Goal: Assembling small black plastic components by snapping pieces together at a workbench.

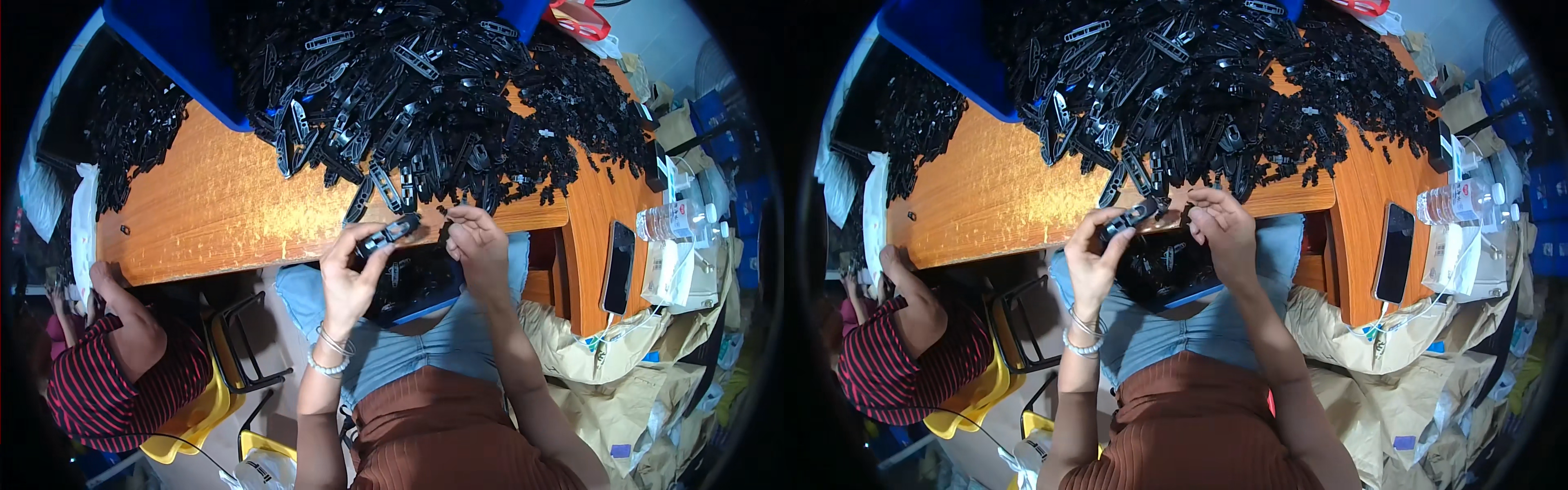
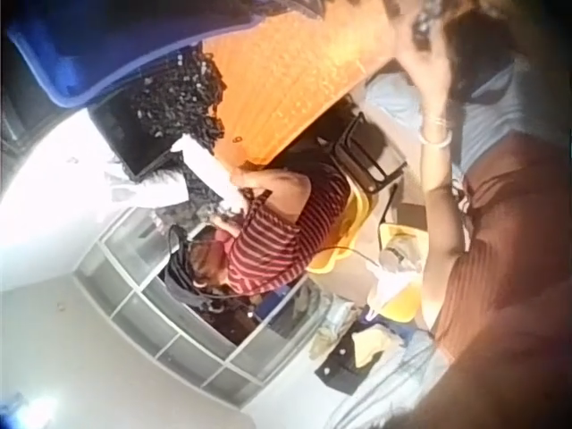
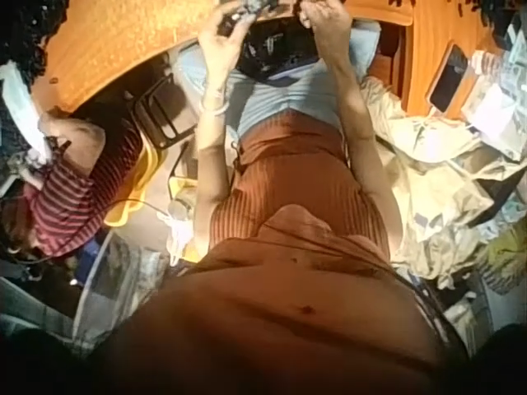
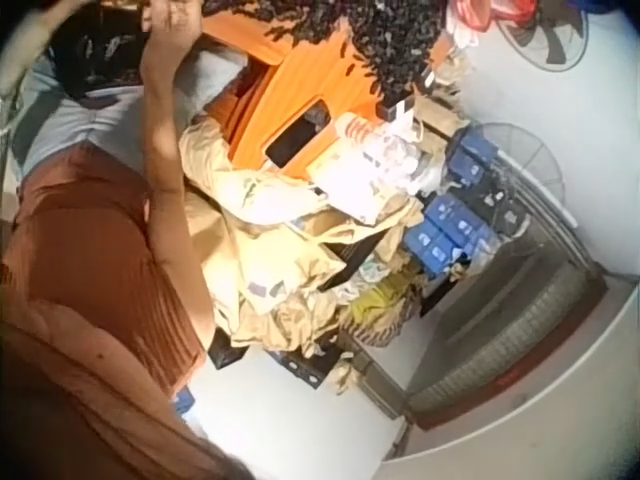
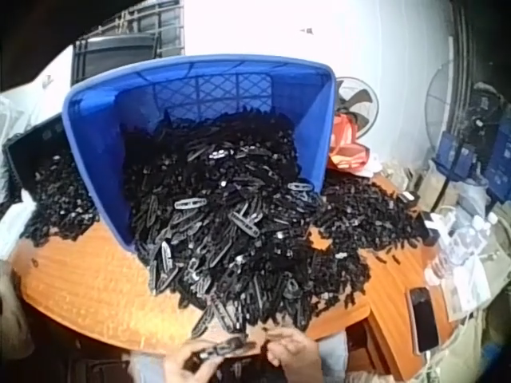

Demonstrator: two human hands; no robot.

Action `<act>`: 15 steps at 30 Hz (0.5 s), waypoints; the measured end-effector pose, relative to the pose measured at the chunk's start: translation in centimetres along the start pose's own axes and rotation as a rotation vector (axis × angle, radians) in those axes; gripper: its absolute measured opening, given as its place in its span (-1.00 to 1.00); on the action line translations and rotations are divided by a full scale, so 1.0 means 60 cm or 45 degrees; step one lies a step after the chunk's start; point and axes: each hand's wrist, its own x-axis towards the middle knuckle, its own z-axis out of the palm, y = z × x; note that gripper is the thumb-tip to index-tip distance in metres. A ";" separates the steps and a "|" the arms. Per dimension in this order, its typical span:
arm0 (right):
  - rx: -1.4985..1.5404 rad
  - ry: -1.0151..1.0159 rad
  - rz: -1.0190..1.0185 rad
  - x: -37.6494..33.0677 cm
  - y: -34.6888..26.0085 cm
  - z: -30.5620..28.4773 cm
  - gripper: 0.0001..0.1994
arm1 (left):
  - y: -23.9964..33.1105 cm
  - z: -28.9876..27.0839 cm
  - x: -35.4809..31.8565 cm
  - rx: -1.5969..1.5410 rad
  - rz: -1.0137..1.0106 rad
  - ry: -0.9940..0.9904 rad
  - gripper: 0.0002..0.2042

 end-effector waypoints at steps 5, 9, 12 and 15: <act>0.240 -0.155 0.158 -0.024 -0.022 -0.001 -0.82 | 0.011 0.004 -0.018 -0.054 0.056 -0.114 -0.73; 0.146 -0.156 0.191 -0.039 -0.038 -0.004 -0.83 | 0.024 0.007 -0.024 -0.103 -0.018 -0.126 -0.75; -0.144 -0.156 -0.028 -0.051 -0.055 0.004 -0.85 | 0.031 0.008 -0.025 -0.015 0.046 -0.193 -0.74; -0.204 -0.085 0.050 -0.059 -0.060 0.031 -0.87 | 0.051 0.026 -0.046 -0.323 -0.324 -0.055 -0.78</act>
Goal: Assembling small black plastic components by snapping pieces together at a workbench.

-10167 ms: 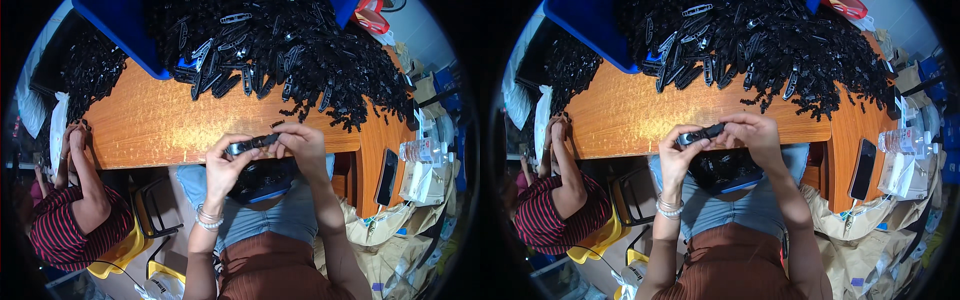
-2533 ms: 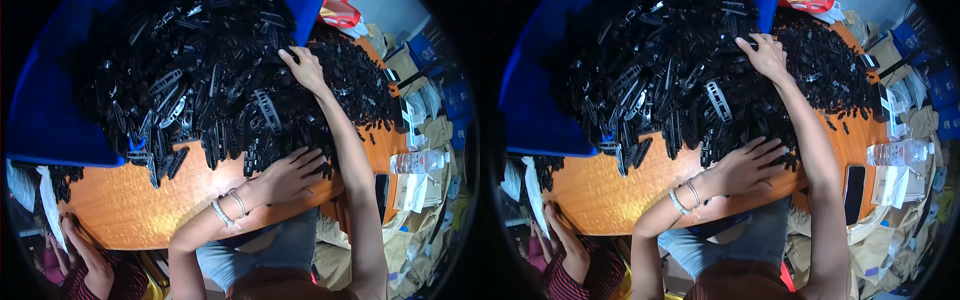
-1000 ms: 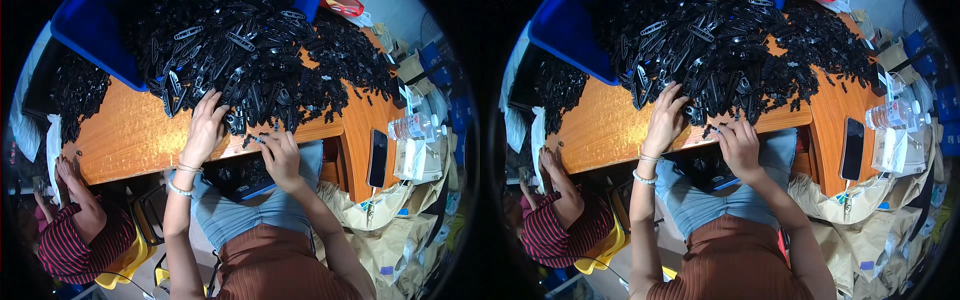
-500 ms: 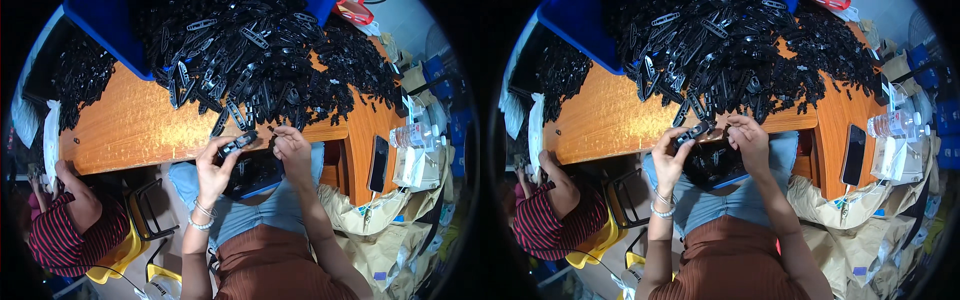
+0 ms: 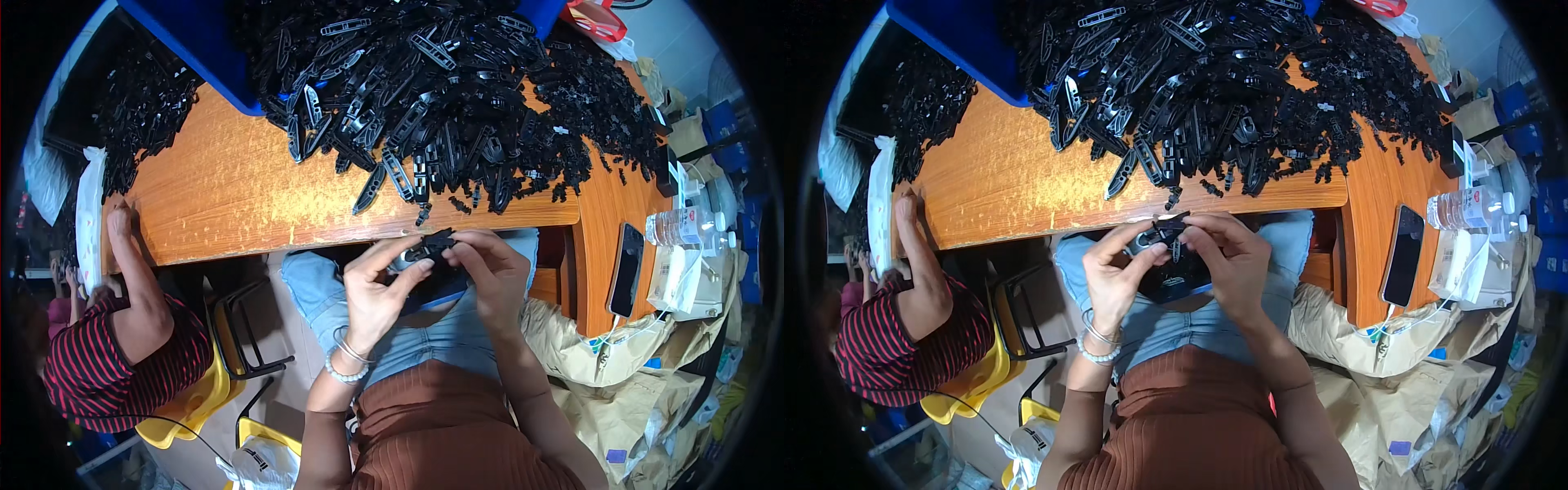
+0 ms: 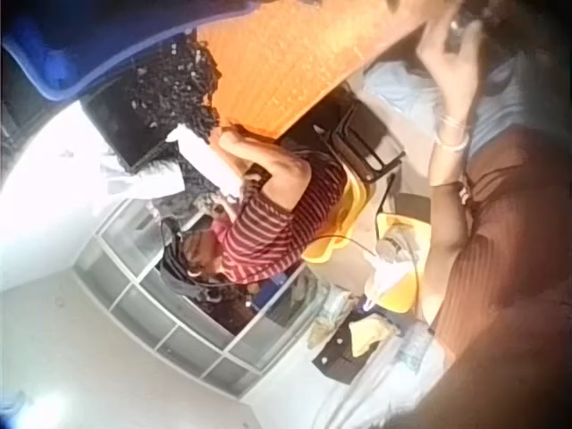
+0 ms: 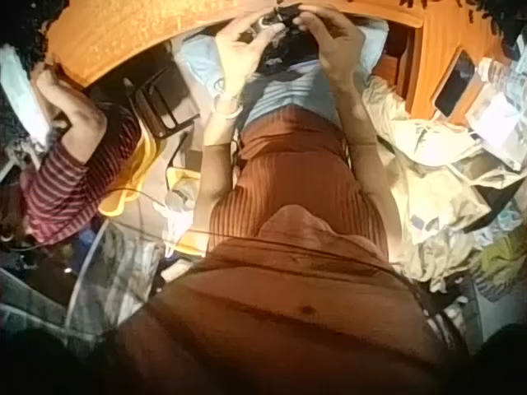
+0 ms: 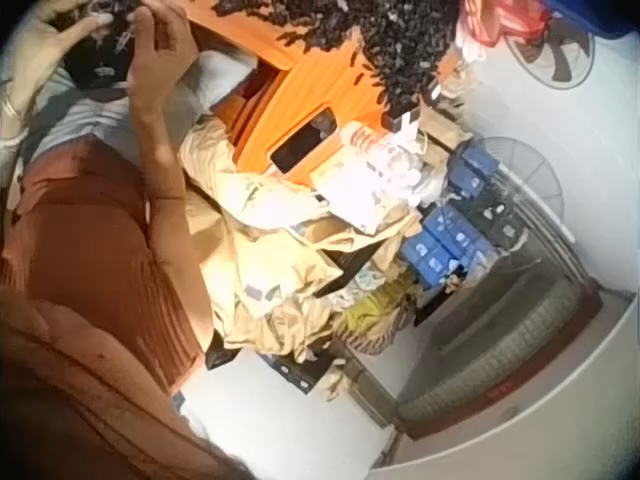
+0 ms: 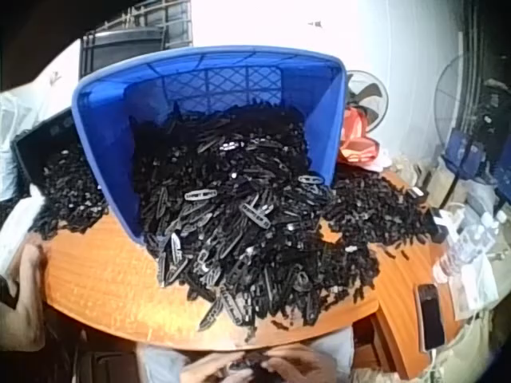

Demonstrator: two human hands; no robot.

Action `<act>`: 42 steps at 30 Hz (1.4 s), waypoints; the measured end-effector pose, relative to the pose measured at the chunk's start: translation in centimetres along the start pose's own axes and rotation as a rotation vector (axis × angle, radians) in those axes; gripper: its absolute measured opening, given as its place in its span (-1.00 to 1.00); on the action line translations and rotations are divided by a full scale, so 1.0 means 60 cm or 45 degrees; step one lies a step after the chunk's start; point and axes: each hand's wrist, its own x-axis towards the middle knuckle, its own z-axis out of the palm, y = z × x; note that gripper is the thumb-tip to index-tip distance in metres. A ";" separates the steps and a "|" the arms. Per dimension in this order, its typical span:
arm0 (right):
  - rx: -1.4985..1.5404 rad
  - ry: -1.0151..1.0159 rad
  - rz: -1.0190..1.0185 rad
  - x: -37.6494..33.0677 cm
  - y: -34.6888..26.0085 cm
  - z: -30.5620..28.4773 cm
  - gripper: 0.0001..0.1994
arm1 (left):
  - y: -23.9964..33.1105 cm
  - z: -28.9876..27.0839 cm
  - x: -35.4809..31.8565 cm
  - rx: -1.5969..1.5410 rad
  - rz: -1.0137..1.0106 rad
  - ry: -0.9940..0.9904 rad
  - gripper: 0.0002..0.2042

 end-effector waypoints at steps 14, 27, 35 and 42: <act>-0.477 -0.140 -0.411 -0.004 0.008 -0.011 -0.86 | -0.008 -0.008 -0.009 -0.276 -0.183 -0.215 -0.74; -0.027 -0.248 0.247 -0.022 0.068 -0.036 -0.75 | -0.028 -0.014 -0.001 0.008 -0.094 -0.247 -0.84; -0.694 -0.412 -0.404 0.035 0.057 -0.034 -0.82 | -0.033 -0.072 0.048 0.931 0.516 -0.069 -0.76; -1.193 -0.368 -0.815 0.094 0.085 0.007 -0.82 | -0.062 -0.072 0.119 1.113 0.609 0.218 -0.71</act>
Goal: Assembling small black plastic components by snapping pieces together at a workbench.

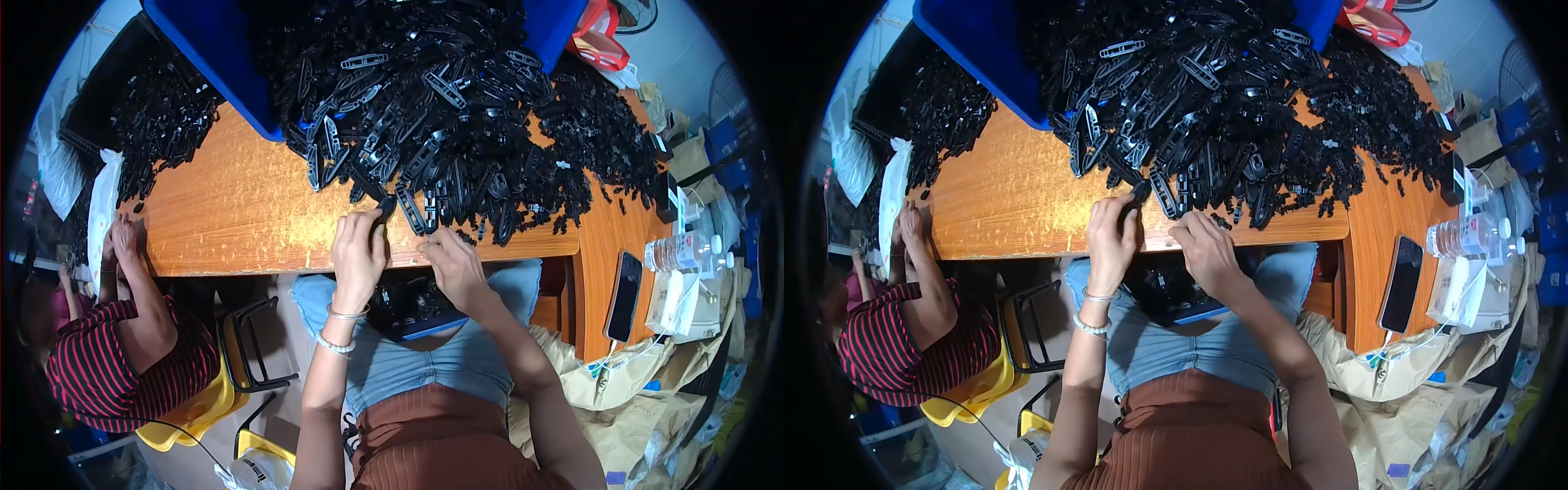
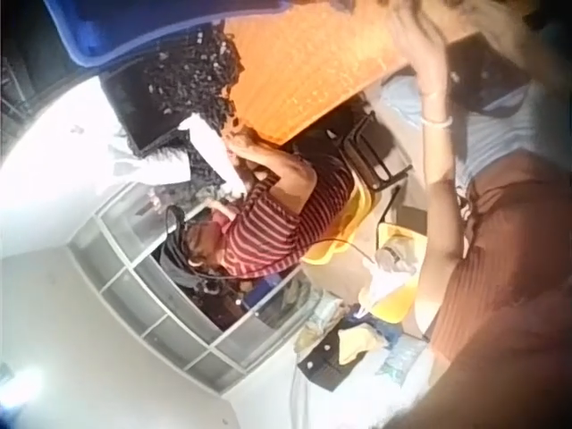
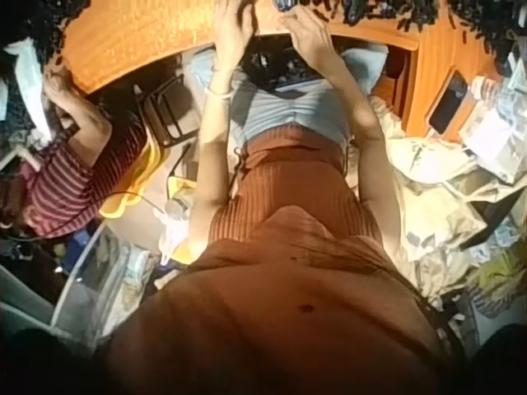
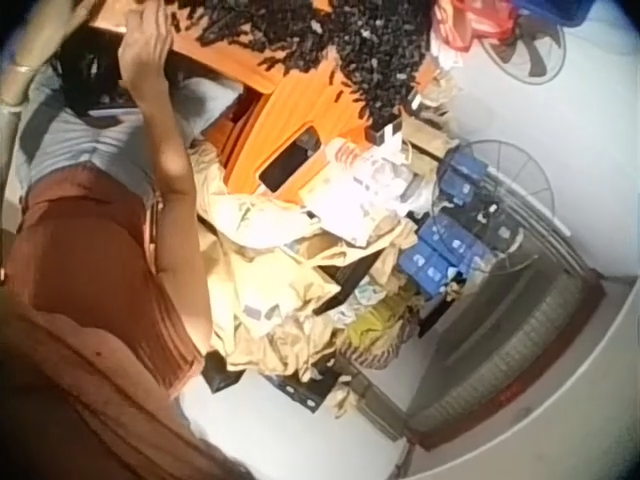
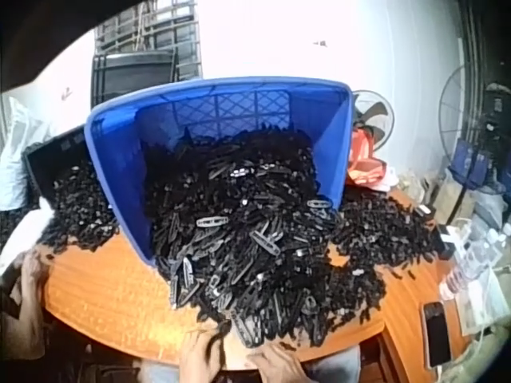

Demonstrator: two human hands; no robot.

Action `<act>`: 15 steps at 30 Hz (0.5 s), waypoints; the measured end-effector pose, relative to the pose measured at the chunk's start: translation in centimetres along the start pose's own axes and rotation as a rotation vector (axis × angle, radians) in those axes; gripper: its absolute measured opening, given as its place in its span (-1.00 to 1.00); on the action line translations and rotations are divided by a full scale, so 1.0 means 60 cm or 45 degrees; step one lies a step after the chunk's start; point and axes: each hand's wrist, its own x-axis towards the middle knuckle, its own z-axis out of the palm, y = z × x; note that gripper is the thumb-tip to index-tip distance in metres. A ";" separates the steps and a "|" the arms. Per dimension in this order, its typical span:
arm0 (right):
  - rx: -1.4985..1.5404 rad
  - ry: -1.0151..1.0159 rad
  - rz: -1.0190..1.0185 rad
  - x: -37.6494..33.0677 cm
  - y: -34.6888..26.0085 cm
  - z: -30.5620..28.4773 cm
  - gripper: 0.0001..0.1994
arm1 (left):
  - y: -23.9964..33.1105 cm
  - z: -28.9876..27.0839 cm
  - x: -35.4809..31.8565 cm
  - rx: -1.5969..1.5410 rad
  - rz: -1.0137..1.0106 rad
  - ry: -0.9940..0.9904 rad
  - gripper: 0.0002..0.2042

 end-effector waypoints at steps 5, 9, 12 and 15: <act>0.133 0.227 -0.027 -0.002 -0.001 0.000 -0.86 | 0.015 -0.020 -0.034 -1.013 -0.680 0.164 -0.86; 1.168 0.484 0.468 -0.007 -0.001 0.004 -0.89 | 0.028 -0.032 -0.053 -1.309 -0.752 0.023 -0.78; 1.703 0.476 0.683 -0.009 -0.011 -0.002 -0.87 | 0.038 -0.032 -0.064 -1.230 -0.755 -0.121 -0.73; 1.773 0.457 0.678 -0.021 -0.024 -0.010 -0.84 | 0.057 -0.036 -0.068 -1.177 -0.742 -0.181 -0.71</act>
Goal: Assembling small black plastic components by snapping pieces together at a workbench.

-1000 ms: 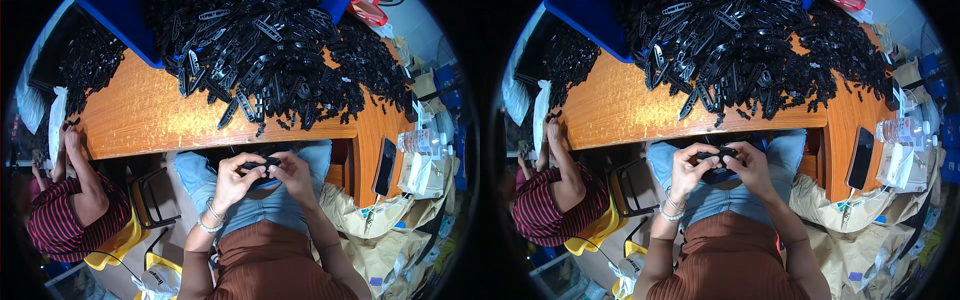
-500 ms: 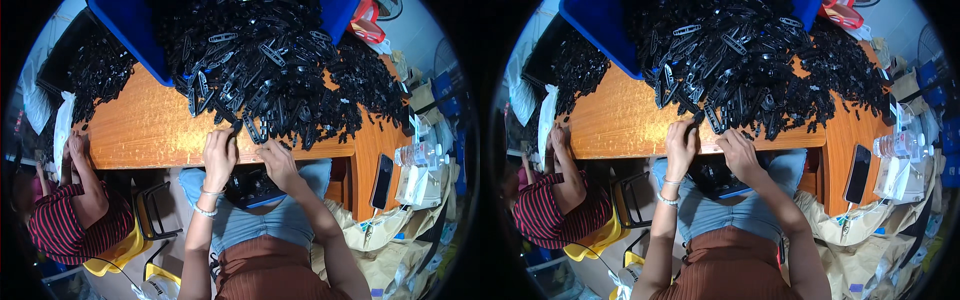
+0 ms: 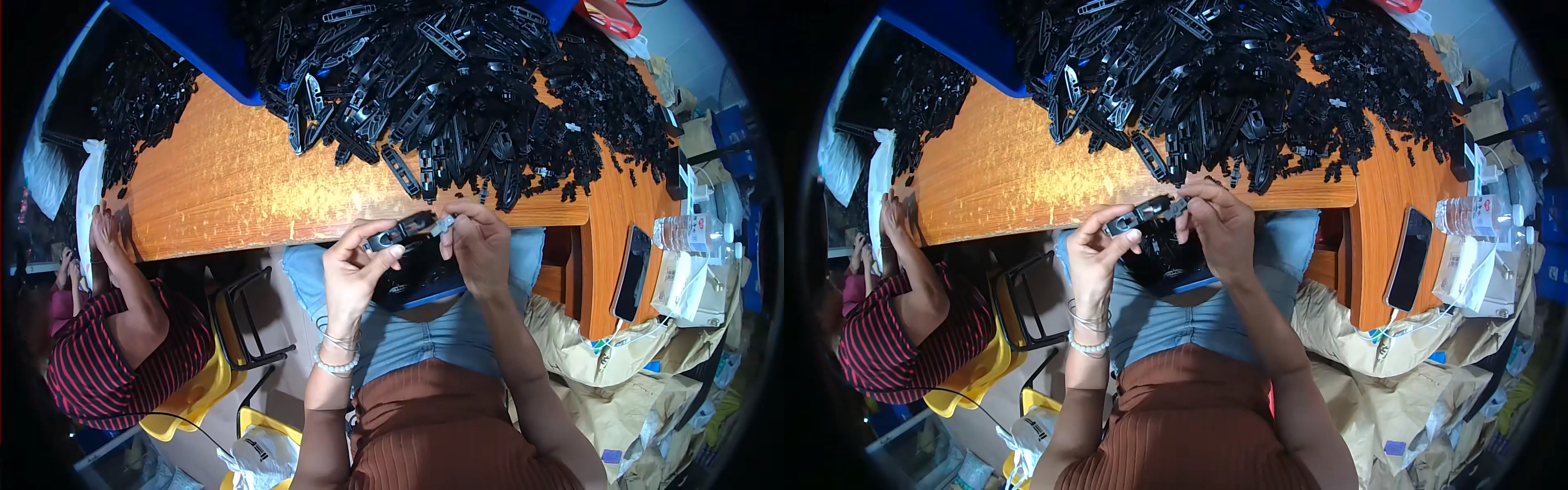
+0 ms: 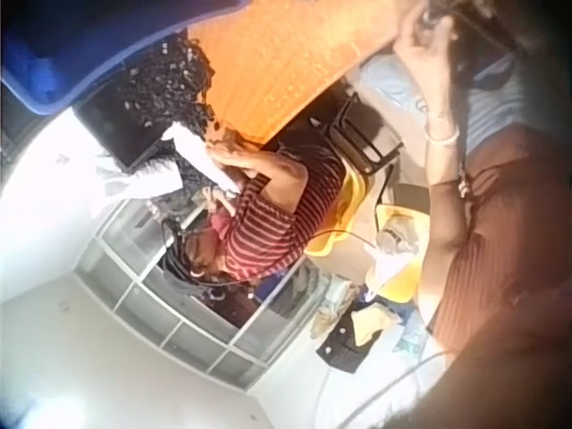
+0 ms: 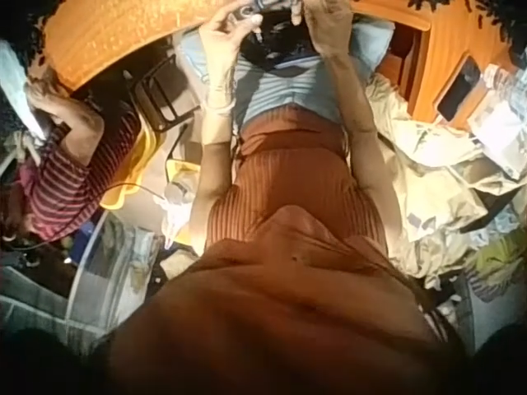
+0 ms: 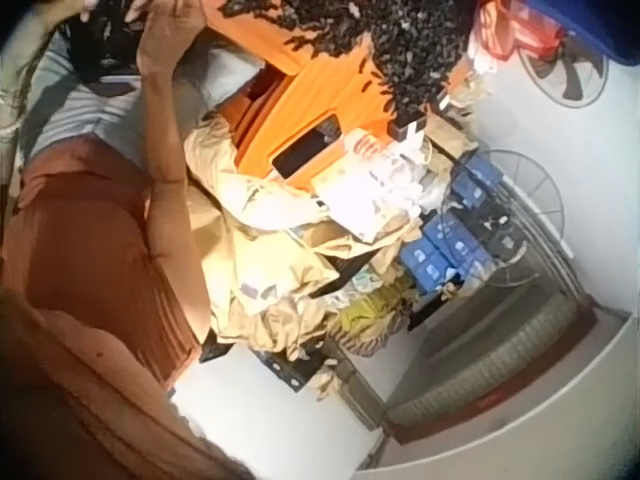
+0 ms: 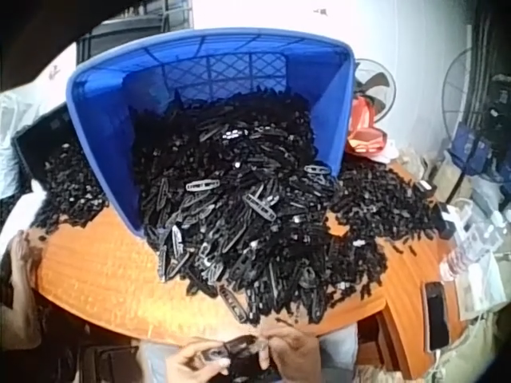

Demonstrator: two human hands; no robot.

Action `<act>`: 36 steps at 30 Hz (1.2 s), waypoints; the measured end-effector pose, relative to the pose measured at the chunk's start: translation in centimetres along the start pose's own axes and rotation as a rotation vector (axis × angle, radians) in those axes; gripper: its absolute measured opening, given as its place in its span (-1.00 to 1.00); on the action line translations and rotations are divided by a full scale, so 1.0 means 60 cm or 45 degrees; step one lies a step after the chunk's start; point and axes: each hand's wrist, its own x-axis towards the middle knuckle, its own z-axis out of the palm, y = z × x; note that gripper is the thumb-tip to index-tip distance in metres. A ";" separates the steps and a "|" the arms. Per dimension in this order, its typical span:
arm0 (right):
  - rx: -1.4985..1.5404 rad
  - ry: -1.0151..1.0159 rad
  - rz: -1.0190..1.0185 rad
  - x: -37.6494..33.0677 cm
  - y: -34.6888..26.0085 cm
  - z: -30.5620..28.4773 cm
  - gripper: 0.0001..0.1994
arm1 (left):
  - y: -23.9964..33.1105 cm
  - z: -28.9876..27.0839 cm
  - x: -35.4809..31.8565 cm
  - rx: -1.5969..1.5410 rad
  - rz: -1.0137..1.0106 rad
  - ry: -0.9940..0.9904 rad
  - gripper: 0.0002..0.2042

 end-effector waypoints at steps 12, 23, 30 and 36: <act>-0.852 -0.086 -0.315 -0.042 -0.042 0.021 -0.91 | 0.035 0.029 -0.027 -0.043 -0.058 -0.224 -0.75; -0.777 -0.132 0.187 -0.077 -0.031 -0.006 -0.74 | 0.009 0.030 -0.027 0.119 0.110 -0.184 -0.82; -0.638 -0.054 0.290 -0.087 -0.014 -0.030 -0.79 | 0.023 0.023 -0.019 0.164 -0.059 -0.367 -0.90; -1.503 -0.075 -0.483 -0.019 -0.043 -0.034 -0.85 | 0.023 0.015 0.077 1.145 0.752 -0.168 -0.79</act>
